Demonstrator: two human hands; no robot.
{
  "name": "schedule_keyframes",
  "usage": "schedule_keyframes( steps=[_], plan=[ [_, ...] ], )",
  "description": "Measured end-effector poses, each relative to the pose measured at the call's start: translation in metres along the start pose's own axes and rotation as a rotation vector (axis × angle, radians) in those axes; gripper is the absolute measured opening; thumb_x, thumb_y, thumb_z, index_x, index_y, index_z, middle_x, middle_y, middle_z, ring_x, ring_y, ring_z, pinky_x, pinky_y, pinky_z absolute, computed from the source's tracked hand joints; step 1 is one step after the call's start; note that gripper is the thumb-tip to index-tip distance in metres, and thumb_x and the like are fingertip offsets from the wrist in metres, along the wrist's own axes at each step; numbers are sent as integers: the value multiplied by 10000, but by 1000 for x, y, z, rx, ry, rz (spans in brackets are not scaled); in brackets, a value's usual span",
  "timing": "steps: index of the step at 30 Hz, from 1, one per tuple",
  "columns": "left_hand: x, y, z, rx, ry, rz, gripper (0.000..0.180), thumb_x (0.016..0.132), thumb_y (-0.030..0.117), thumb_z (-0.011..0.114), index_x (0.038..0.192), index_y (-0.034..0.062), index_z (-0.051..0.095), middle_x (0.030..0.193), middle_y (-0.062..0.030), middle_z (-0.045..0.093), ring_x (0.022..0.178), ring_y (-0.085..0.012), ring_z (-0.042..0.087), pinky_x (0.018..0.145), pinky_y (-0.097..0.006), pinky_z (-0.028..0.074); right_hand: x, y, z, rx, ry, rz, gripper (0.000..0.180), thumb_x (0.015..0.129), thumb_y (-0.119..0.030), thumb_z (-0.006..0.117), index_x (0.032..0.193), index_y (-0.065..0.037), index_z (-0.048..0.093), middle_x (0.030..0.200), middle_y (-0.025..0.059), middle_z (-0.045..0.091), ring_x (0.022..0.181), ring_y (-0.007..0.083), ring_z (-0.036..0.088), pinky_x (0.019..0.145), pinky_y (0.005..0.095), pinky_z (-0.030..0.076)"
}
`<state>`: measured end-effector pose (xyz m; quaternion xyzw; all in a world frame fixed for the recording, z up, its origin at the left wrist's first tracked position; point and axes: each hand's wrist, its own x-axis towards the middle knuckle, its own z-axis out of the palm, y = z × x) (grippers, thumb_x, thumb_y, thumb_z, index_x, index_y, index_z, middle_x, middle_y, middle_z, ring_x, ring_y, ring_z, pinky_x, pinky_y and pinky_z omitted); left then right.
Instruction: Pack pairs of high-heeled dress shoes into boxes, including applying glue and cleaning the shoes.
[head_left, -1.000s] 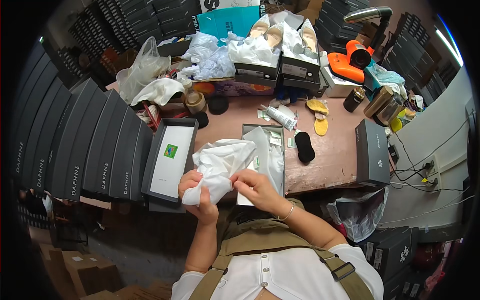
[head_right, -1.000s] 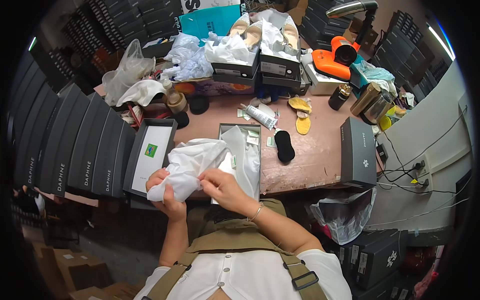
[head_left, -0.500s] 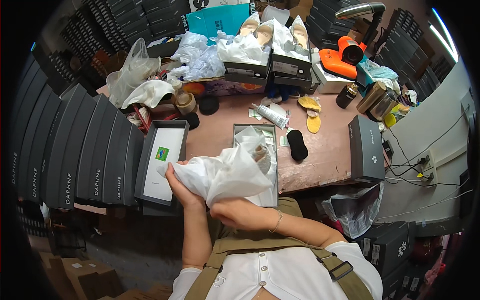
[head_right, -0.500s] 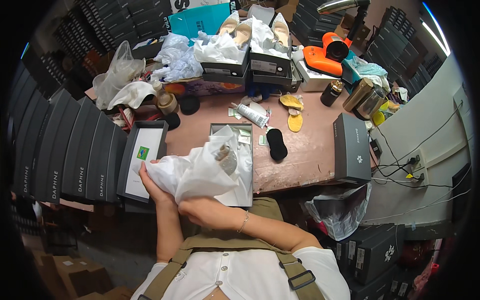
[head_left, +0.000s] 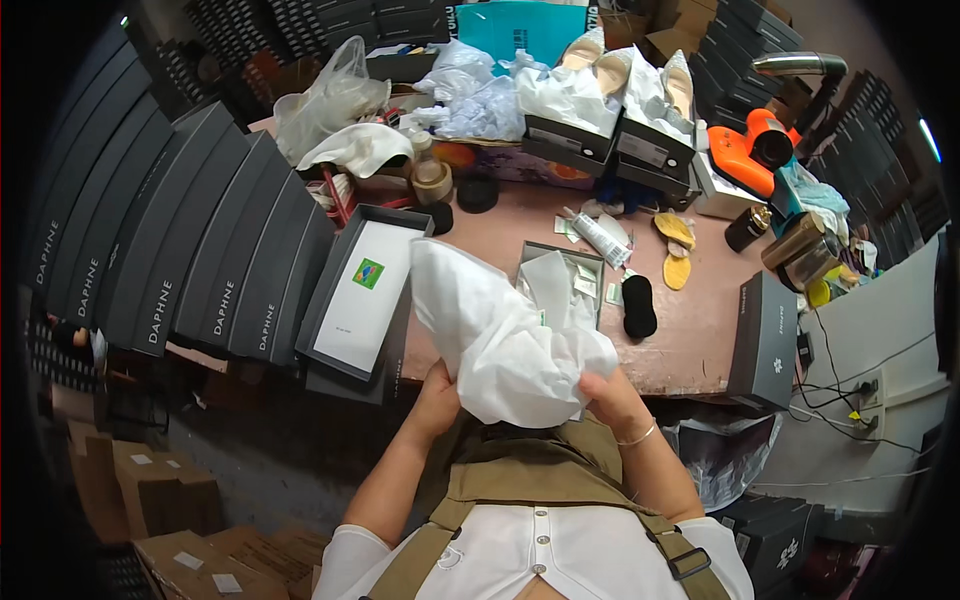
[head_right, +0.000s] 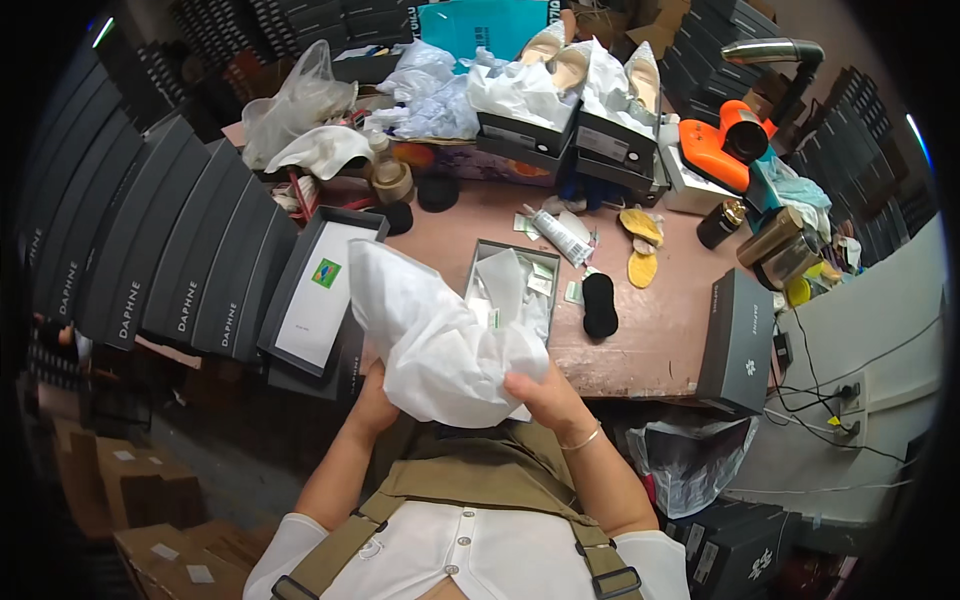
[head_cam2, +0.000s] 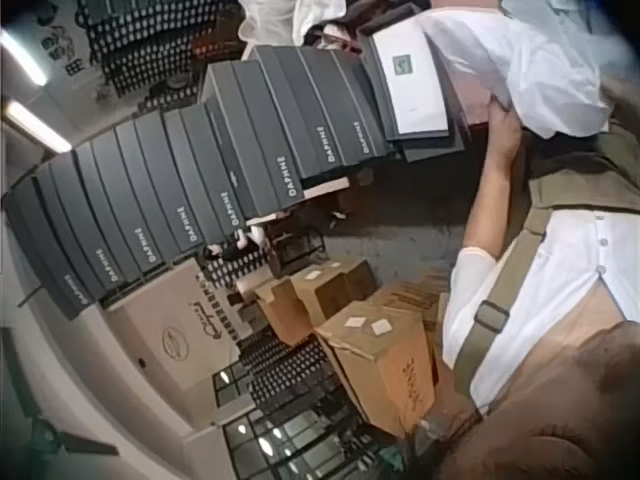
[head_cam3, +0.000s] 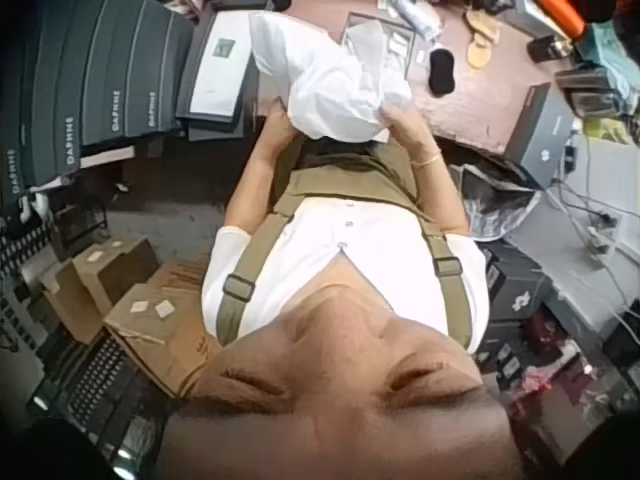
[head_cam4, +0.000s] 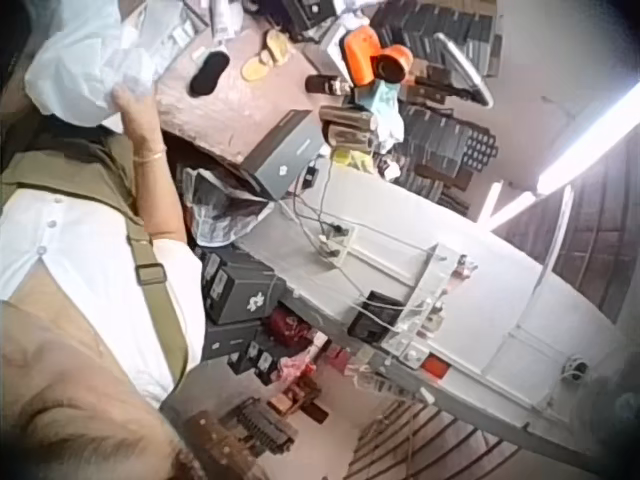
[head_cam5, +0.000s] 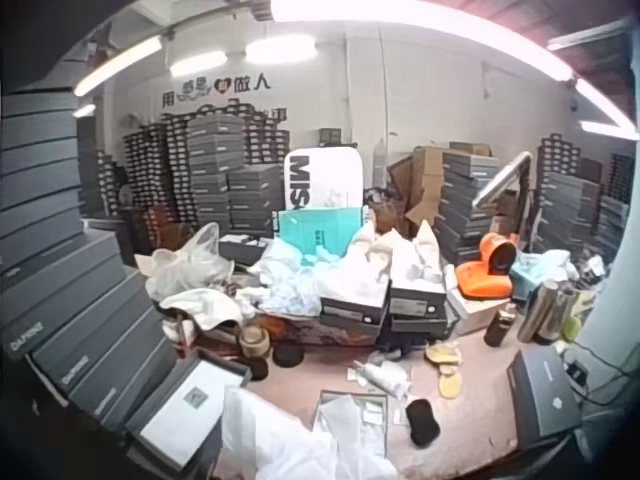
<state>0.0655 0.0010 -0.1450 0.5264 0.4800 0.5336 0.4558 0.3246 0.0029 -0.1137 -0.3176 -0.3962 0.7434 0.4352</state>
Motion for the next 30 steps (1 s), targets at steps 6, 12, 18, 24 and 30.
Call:
schedule_keyframes(
  steps=[6,12,18,24,30],
  plan=[
    [59,5,-57,-821,507,-278,362,978,276,471,1251,41,496,1236,-54,539,1110,-194,508,943,-365,413,-41,-17,-35,-165,-86,67,742,702,-562,738,1109,39,585,1179,89,555,1096,180,505,961,313,373],
    [76,94,-57,267,644,596,291,898,246,538,1057,6,578,1070,-137,623,969,-295,621,832,-429,510,-76,-39,-49,-496,174,-41,375,734,-329,721,762,21,587,1056,100,585,932,163,531,819,280,422],
    [58,-40,-27,1367,-1050,-274,603,736,364,737,1169,-26,579,1107,-238,610,1045,-351,590,880,-402,476,-55,-29,-8,-792,255,-246,280,747,-211,732,791,20,579,1055,127,583,908,207,552,815,296,432],
    [4,-12,54,-1012,-107,-626,745,893,611,424,1287,-20,462,1046,-162,618,905,-234,618,728,-347,530,-33,-11,22,-641,-330,-267,453,886,-397,591,1044,27,575,1107,145,569,997,250,559,885,332,433],
    [-32,14,74,-1161,63,-765,635,920,636,309,1256,118,458,1132,-127,579,1012,-261,593,809,-431,523,40,-11,35,-1662,-376,-594,248,783,-196,585,1012,-99,582,800,31,532,711,217,601,612,346,465]
  ],
)
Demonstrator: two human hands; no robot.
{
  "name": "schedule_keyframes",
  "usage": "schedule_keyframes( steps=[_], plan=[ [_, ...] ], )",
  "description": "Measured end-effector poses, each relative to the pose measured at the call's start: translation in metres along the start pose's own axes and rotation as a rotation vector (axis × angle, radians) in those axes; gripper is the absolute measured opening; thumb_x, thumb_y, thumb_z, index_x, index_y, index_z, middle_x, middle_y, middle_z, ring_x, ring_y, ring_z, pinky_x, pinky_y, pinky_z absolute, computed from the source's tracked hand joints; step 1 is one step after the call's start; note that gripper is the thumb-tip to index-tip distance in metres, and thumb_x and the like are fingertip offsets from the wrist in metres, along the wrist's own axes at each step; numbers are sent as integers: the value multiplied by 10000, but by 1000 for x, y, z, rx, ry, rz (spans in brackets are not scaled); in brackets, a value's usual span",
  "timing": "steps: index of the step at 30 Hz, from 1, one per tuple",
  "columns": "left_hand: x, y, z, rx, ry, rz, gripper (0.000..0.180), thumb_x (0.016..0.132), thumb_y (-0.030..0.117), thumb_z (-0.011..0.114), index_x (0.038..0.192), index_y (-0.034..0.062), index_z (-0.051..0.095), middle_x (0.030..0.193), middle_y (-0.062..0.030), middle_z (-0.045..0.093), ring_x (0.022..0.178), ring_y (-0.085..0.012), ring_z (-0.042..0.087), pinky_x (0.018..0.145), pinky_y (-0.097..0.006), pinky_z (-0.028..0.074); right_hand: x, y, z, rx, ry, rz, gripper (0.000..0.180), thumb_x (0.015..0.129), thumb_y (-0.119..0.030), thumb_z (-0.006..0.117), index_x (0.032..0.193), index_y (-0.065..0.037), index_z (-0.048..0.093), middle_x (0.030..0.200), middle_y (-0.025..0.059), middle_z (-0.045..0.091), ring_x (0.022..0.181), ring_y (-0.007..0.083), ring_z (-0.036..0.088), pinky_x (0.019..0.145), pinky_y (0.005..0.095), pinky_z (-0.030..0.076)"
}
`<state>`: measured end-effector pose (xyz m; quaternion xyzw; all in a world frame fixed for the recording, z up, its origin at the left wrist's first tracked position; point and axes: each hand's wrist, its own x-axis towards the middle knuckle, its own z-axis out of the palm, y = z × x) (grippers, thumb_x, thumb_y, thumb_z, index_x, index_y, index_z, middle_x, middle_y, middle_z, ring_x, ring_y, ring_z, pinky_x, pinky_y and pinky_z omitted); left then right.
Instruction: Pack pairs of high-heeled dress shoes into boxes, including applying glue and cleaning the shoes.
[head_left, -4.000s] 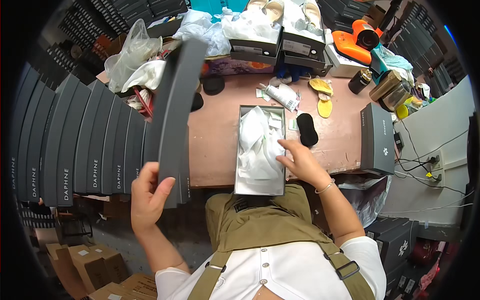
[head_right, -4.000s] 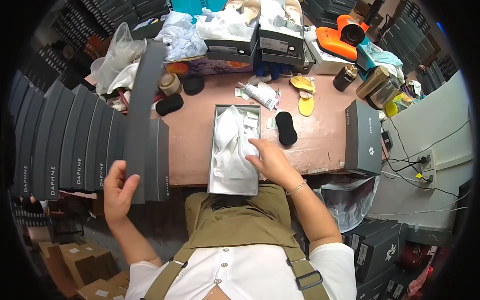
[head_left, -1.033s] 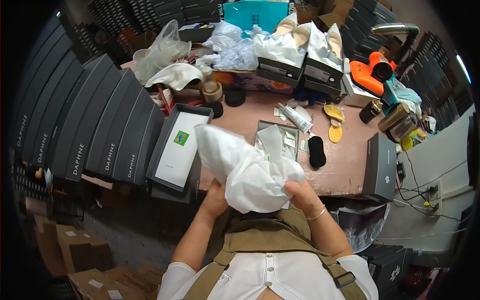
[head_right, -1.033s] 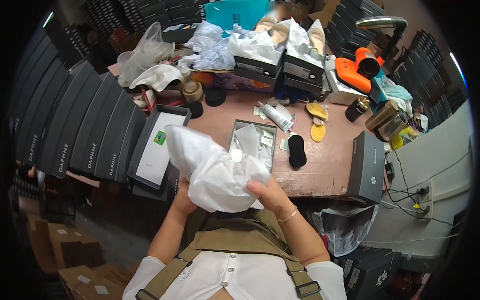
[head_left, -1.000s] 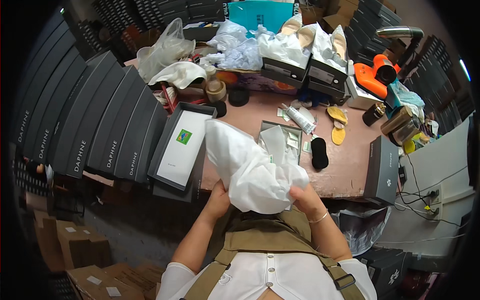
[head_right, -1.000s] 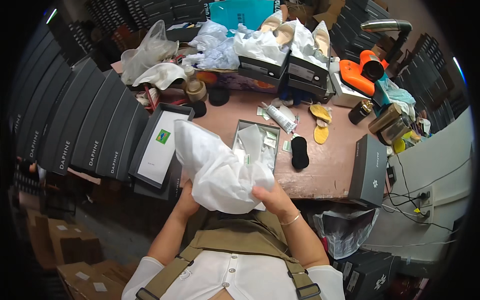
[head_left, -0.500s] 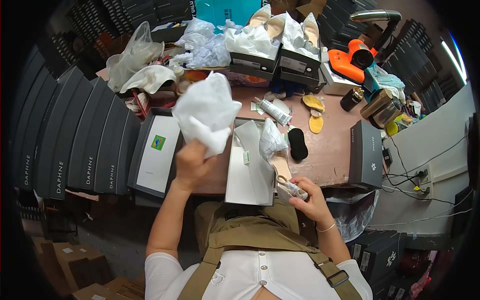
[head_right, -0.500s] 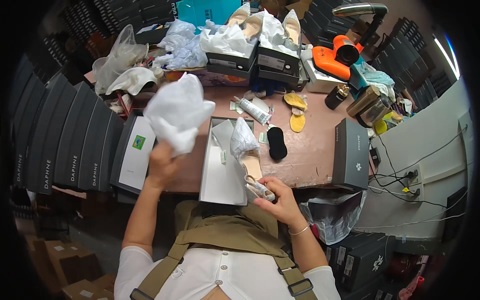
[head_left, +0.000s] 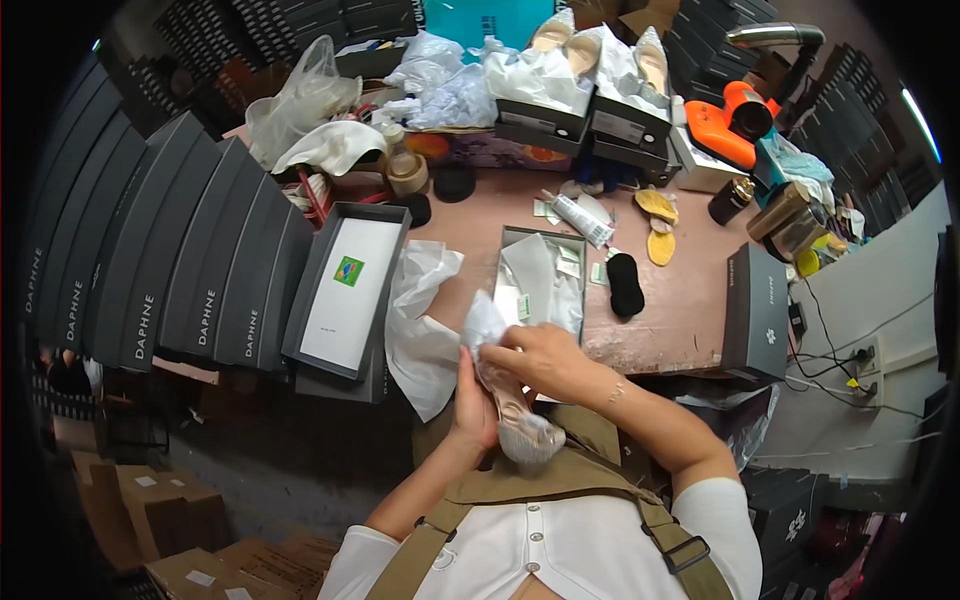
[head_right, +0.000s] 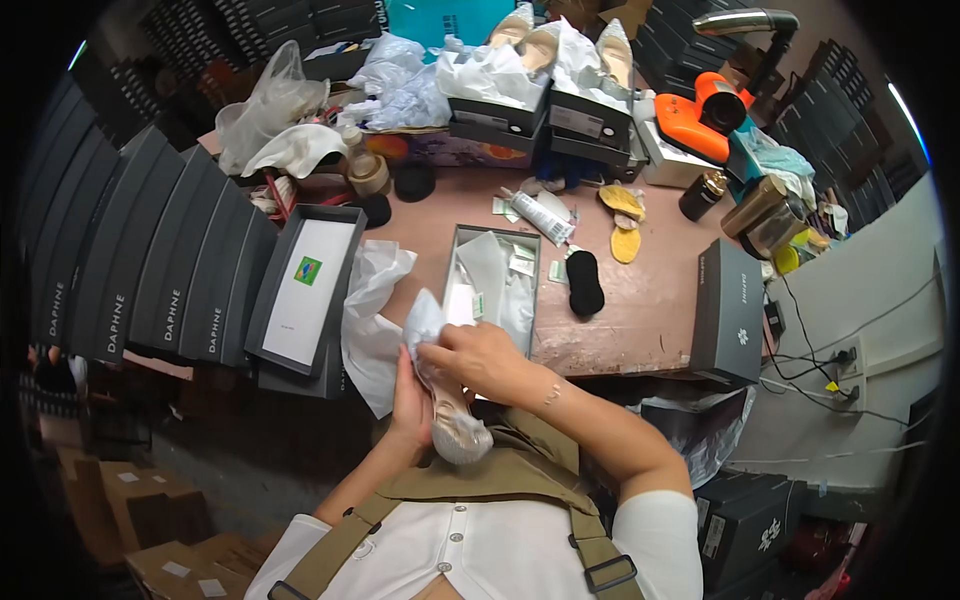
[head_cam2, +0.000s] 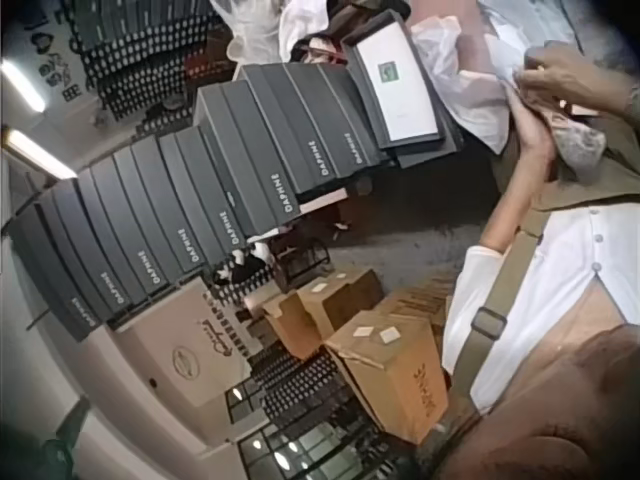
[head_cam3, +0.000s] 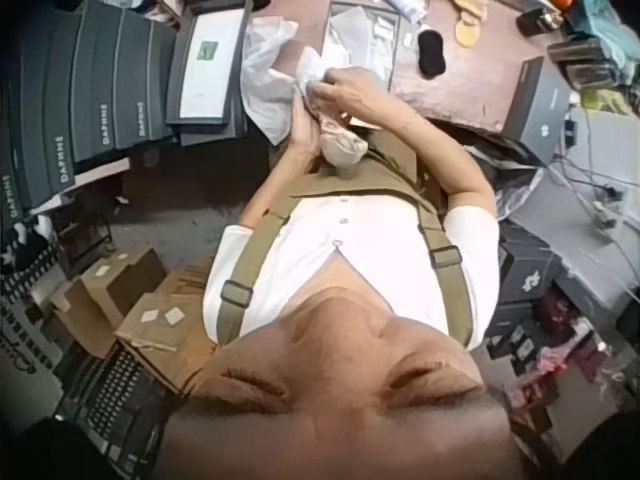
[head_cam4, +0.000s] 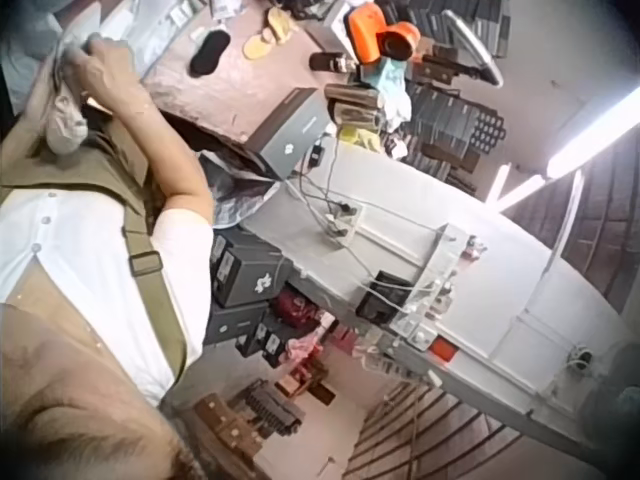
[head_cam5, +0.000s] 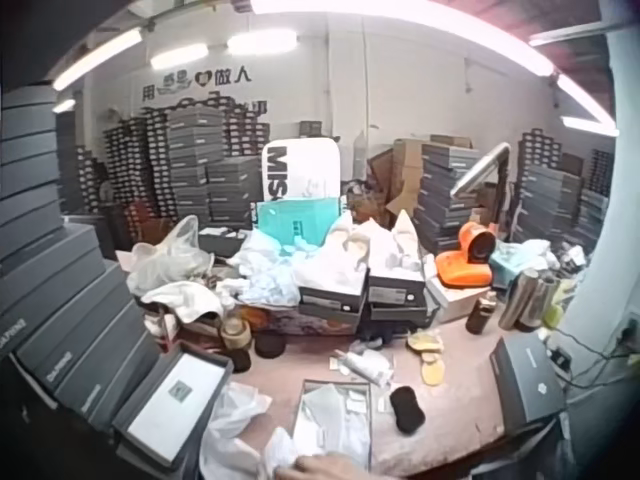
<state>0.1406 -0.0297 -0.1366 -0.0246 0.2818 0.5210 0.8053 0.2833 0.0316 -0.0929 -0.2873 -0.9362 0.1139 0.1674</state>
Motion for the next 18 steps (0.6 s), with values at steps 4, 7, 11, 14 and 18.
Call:
schedule_keyframes(
  steps=[4,7,11,14,18],
  plan=[
    [3,-19,-30,37,52,19,622,946,608,255,1264,111,453,1203,-111,560,1041,-282,577,856,-511,482,-5,17,35,-212,36,-304,152,788,-225,543,913,-138,541,777,5,512,703,136,554,638,293,394],
    [5,-20,-30,61,65,-14,621,949,605,240,1264,113,453,1201,-111,558,1039,-286,575,859,-523,476,-10,28,42,-175,138,-323,161,783,-224,547,919,-139,535,761,-7,506,673,131,539,629,288,381],
    [12,-12,-34,172,49,9,629,947,612,239,1264,115,459,1155,-102,576,995,-266,593,769,-476,527,-7,16,34,143,-24,62,143,745,-147,634,872,-102,586,777,42,523,705,228,570,638,352,441],
    [15,20,-40,334,-11,-121,725,920,657,256,1272,57,460,1114,-116,602,936,-233,616,642,-418,563,-12,31,-13,1064,-196,213,92,837,-125,633,819,-63,567,830,56,551,775,213,592,707,327,491],
    [18,22,-39,-263,-247,-492,699,936,548,358,1376,8,309,1229,-237,476,886,-355,597,704,-409,568,-2,41,-29,1920,598,326,193,861,-161,645,984,-53,543,881,51,558,979,190,568,846,328,488]
  ],
)
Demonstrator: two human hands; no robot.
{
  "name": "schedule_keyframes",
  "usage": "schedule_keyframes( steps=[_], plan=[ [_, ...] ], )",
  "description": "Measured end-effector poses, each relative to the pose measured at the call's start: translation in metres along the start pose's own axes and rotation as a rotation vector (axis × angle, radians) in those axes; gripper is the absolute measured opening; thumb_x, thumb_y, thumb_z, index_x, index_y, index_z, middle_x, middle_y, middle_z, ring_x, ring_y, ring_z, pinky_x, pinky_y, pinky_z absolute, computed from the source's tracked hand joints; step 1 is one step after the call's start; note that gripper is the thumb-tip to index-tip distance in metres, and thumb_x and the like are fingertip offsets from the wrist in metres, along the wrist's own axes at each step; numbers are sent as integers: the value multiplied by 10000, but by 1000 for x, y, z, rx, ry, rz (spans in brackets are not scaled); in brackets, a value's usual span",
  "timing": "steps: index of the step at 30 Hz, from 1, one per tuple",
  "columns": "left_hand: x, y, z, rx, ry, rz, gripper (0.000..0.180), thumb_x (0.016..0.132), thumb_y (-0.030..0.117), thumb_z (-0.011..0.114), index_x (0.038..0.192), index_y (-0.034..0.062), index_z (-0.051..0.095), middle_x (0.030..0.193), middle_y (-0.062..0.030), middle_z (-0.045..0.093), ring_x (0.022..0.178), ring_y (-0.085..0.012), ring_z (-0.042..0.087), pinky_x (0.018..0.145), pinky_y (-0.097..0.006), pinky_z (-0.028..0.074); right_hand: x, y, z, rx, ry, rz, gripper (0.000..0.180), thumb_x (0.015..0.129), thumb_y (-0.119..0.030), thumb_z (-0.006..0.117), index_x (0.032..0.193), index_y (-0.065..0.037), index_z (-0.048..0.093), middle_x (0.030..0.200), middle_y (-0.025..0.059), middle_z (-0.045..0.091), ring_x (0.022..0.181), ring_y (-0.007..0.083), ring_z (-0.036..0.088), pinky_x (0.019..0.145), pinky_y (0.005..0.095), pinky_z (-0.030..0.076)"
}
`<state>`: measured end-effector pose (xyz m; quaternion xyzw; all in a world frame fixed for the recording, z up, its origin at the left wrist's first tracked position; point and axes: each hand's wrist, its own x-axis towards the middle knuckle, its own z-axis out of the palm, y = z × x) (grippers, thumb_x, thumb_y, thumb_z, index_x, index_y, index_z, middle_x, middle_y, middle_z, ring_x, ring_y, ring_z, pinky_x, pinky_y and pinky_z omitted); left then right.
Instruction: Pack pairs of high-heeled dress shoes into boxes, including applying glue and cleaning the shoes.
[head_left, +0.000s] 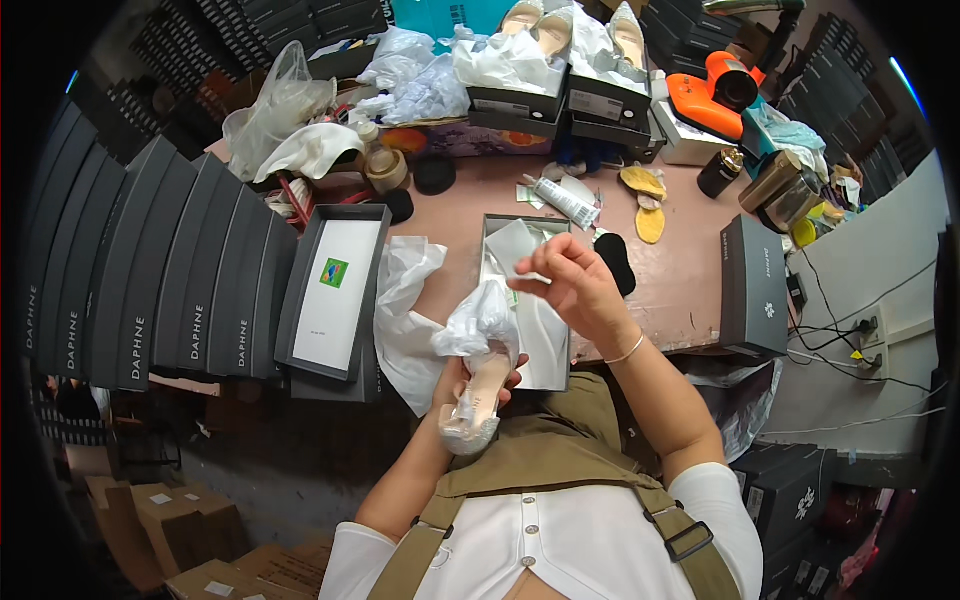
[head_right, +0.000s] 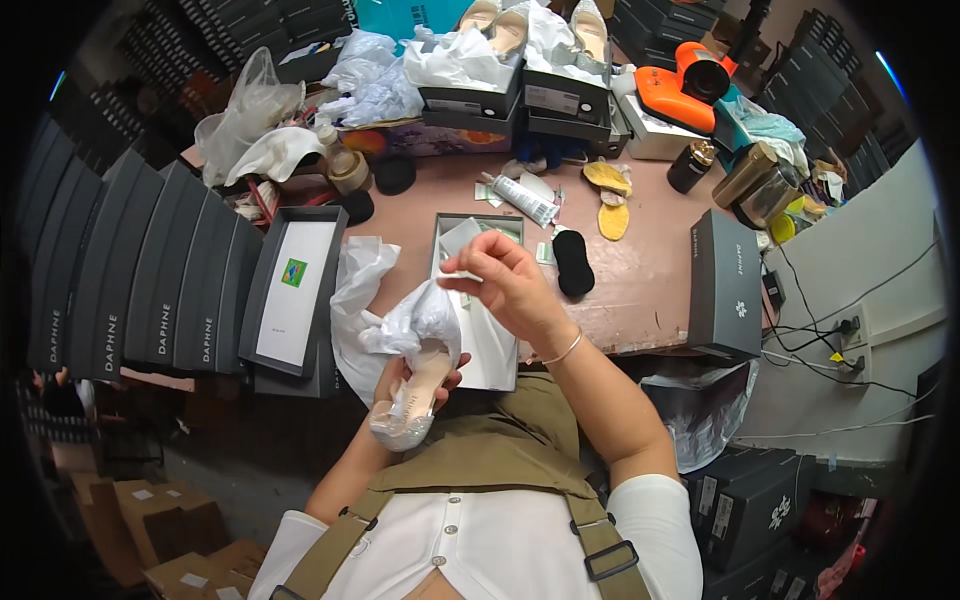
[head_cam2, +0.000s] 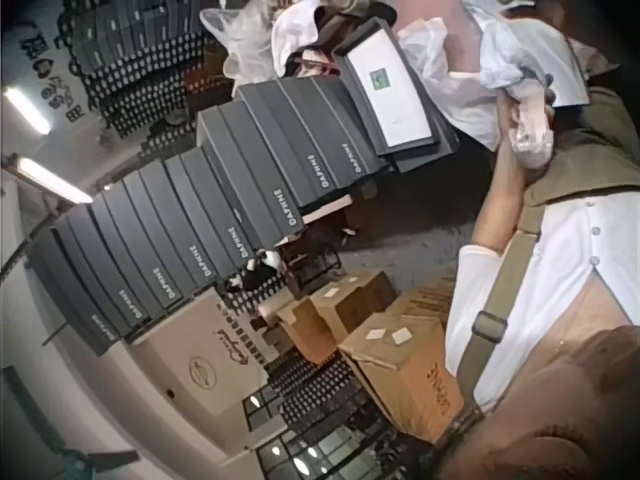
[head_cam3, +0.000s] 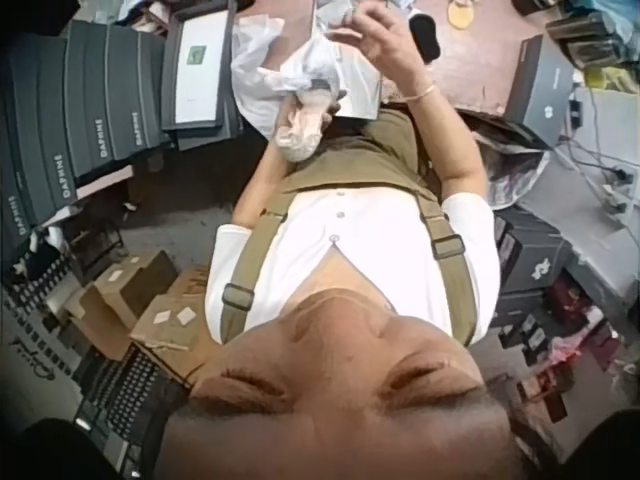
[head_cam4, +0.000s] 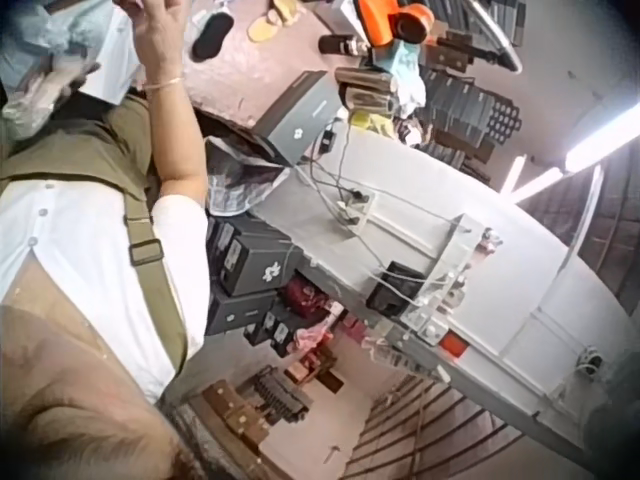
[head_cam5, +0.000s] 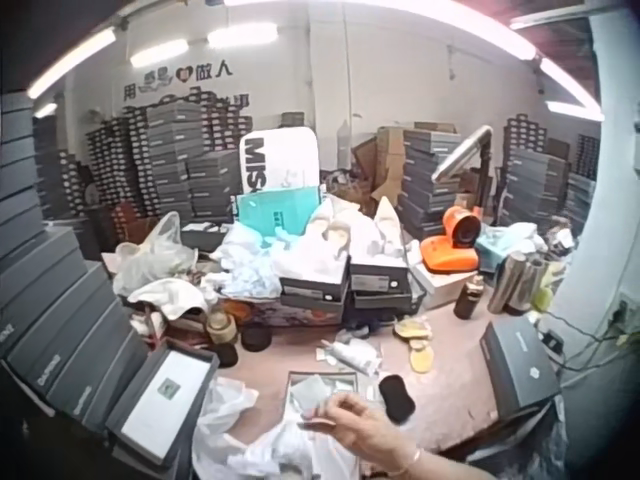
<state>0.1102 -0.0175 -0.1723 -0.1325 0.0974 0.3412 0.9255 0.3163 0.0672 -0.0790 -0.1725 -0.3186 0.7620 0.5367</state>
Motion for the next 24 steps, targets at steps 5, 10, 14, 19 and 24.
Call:
schedule_keyframes(
  steps=[5,10,14,19,24],
  plan=[
    [10,-1,-17,-12,12,-92,644,882,466,544,1300,3,386,1166,-241,473,990,-390,509,733,-437,545,-34,57,-19,-1707,-178,-587,153,766,-144,642,866,-58,566,913,81,581,890,252,578,766,346,487],
    [1,-9,-28,2,181,-150,593,890,453,553,1320,72,406,1255,-175,447,968,-266,482,709,-367,520,-64,77,-35,-1369,106,-577,62,800,-87,590,855,-68,610,887,55,617,855,233,581,695,344,476],
    [23,-30,5,44,299,-397,653,906,602,424,1313,91,413,1198,-217,490,778,-255,491,557,-329,491,-88,59,-51,-338,509,-315,149,839,-14,535,966,-41,606,896,50,630,863,171,597,770,324,484],
    [41,-44,23,584,368,-501,838,836,781,227,1274,96,430,1071,-255,556,605,-282,493,428,-333,450,-195,-12,-117,-264,819,-784,225,955,-67,371,1134,-56,507,1046,51,566,947,134,553,790,272,488],
    [60,-44,21,516,223,-433,875,853,761,195,1317,43,379,1080,-233,567,644,-286,541,471,-356,490,-388,-77,-162,-1202,1693,-754,167,926,-82,517,1015,37,593,930,65,640,828,152,587,752,290,475]
  ],
)
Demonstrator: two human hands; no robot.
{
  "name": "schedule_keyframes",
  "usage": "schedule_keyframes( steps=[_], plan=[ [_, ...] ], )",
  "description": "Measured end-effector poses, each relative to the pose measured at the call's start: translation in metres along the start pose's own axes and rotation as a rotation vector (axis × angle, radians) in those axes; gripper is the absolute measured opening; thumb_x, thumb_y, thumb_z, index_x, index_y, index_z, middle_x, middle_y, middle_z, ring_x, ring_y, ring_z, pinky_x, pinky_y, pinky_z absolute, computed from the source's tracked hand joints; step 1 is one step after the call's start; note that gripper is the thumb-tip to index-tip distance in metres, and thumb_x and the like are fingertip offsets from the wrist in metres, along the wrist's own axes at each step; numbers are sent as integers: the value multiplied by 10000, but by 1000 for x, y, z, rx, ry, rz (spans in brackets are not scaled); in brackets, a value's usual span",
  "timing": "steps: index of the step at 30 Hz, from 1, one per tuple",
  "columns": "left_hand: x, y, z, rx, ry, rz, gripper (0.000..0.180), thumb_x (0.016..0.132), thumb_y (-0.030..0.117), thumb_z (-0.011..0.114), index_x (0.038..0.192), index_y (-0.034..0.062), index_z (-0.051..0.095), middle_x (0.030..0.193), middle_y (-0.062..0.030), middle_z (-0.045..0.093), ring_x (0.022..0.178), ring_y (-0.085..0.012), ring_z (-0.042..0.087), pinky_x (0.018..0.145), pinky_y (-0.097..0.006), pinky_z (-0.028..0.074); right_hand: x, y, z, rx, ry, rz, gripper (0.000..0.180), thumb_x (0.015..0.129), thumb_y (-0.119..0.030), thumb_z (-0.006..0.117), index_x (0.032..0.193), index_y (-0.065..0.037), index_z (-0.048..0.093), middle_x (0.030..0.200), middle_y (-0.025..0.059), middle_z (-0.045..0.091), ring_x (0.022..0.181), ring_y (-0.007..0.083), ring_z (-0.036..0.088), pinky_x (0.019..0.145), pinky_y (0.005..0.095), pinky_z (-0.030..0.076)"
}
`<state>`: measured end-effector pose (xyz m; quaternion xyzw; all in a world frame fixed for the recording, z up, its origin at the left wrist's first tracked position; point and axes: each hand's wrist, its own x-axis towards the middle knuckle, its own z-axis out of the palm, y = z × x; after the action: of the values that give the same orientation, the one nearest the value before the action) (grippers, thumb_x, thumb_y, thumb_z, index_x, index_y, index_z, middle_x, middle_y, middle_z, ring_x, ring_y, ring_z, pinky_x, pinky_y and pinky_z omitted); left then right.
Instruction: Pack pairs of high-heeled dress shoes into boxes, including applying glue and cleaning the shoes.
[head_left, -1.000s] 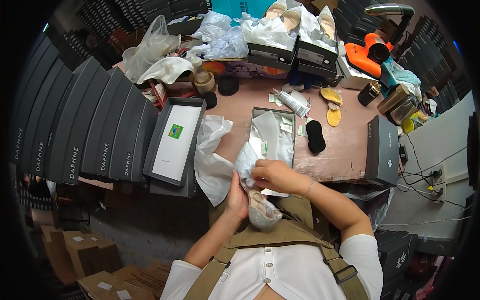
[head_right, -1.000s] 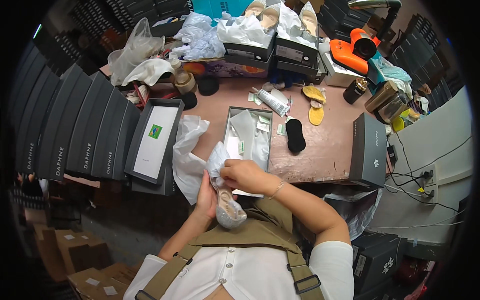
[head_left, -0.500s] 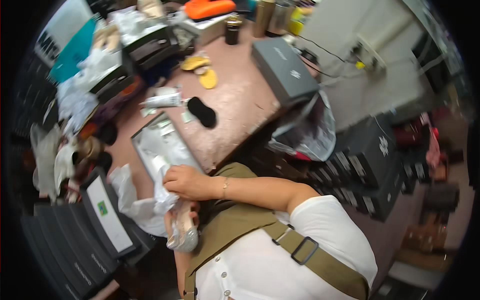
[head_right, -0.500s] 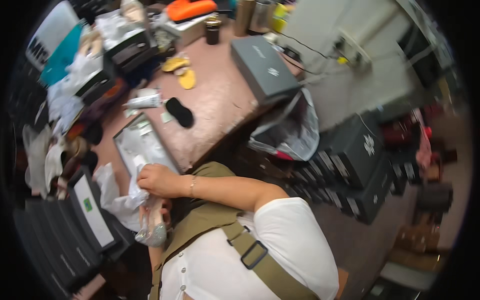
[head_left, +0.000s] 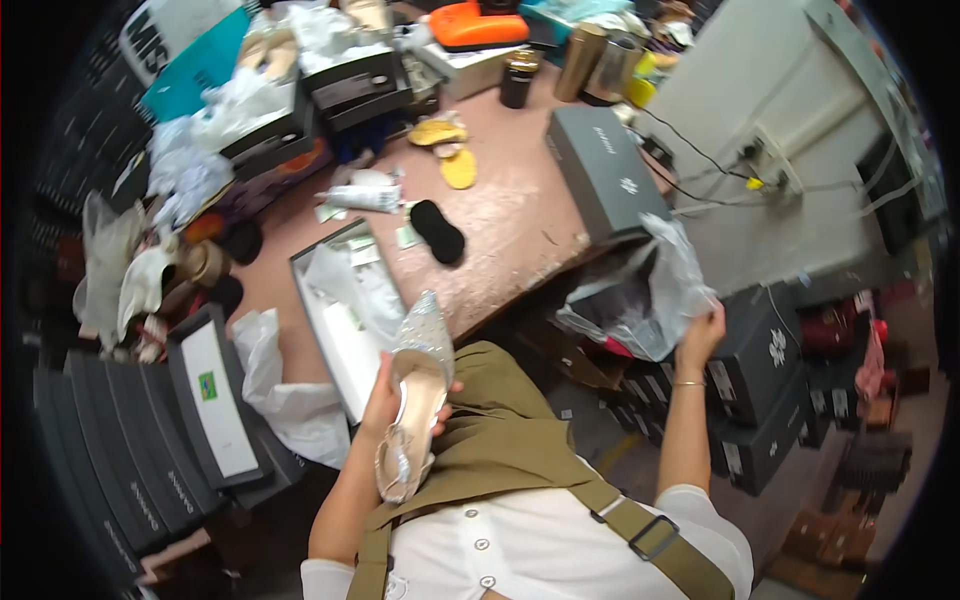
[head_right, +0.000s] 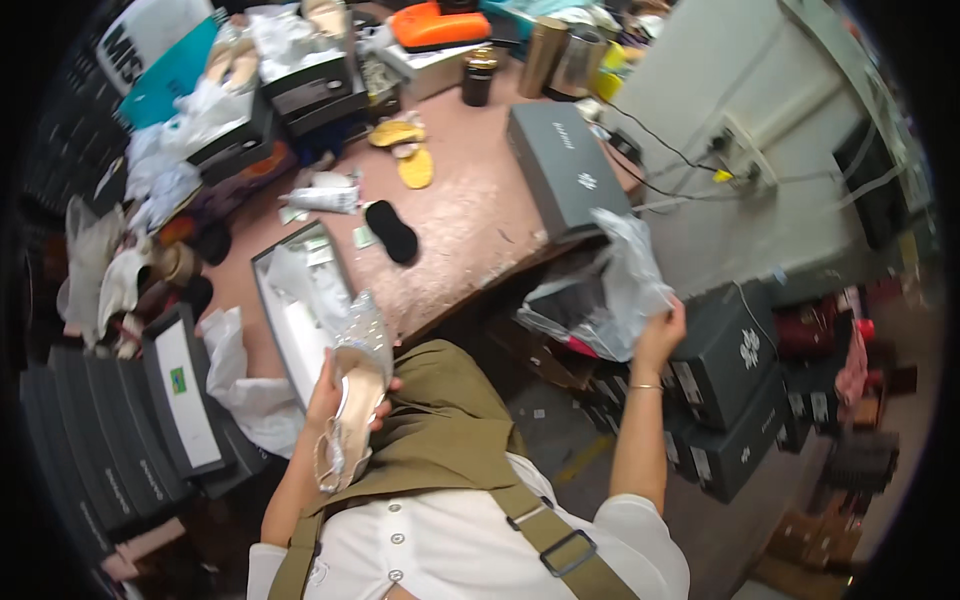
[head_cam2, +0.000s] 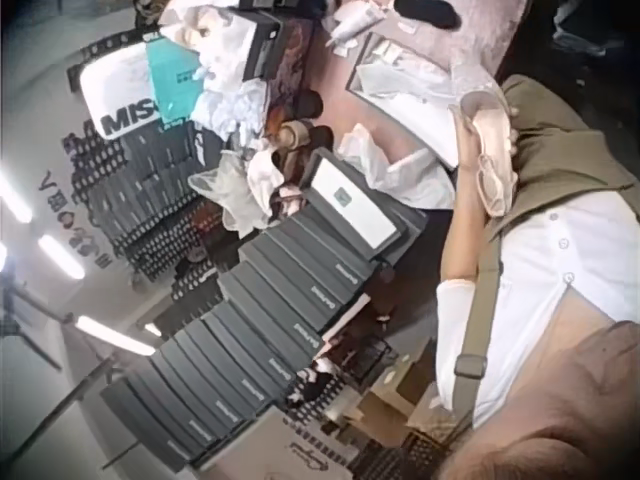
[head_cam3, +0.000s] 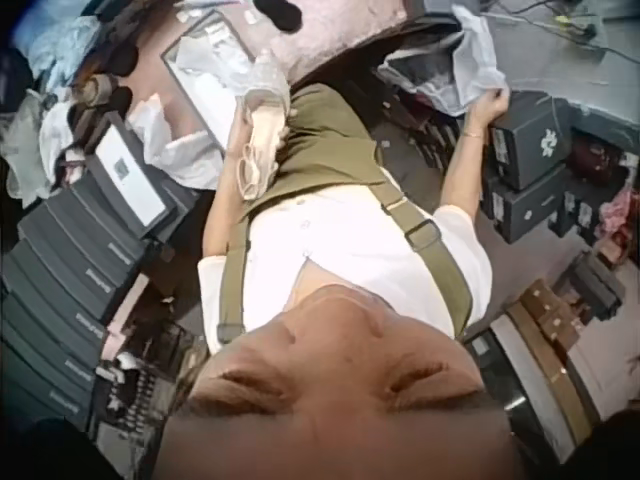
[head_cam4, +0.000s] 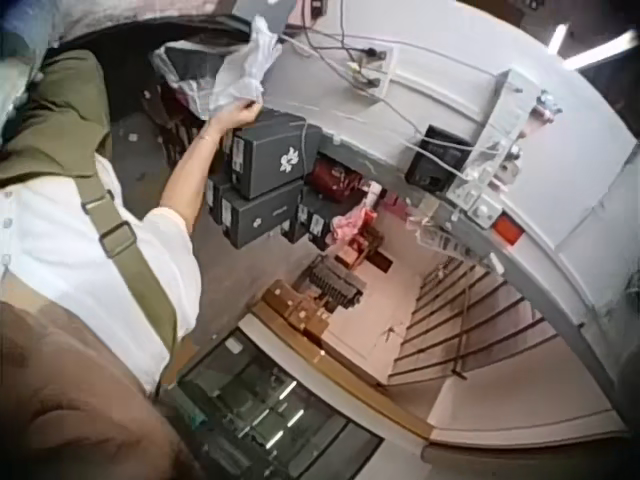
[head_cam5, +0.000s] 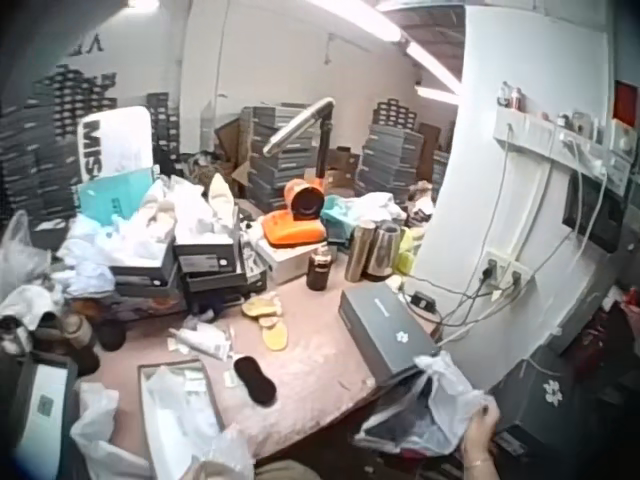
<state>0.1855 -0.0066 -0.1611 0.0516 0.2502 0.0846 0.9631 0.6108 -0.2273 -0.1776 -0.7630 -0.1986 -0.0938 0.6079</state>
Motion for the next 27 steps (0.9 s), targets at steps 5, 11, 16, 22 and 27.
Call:
schedule_keyframes(
  steps=[5,11,16,22,27],
  plan=[
    [12,2,18,132,18,171,850,881,723,162,1301,30,419,1066,-190,577,730,-229,599,561,-355,561,-20,157,2,-883,-118,-332,435,856,-236,617,1187,38,549,1150,230,580,1022,367,578,908,378,442],
    [-1,-8,-6,95,-37,521,853,900,701,136,1248,-6,461,1111,-136,571,876,-200,608,724,-348,535,-149,-192,158,429,-1567,-272,409,898,-207,573,1266,-35,525,1294,182,511,1230,280,466,1055,437,317],
    [-15,-19,14,15,332,894,779,927,653,229,1412,47,298,1406,-118,395,1302,-224,383,1081,-364,312,-235,-187,252,191,-1558,-729,477,938,-397,450,1000,60,572,1000,221,487,1003,373,463,1045,636,139],
    [-39,-3,3,17,423,1038,770,930,648,237,1412,49,280,1411,-109,378,1264,-213,411,1052,-360,353,-271,-235,296,259,-1573,-862,561,936,-466,416,915,75,562,893,226,523,910,381,488,992,600,222],
    [-49,-17,0,5,463,1061,723,947,622,234,1380,50,326,1369,-96,414,1249,-201,419,1042,-341,355,-289,-230,291,230,-1766,-636,536,933,-442,445,931,83,548,911,223,521,899,378,497,857,501,327]
  ],
)
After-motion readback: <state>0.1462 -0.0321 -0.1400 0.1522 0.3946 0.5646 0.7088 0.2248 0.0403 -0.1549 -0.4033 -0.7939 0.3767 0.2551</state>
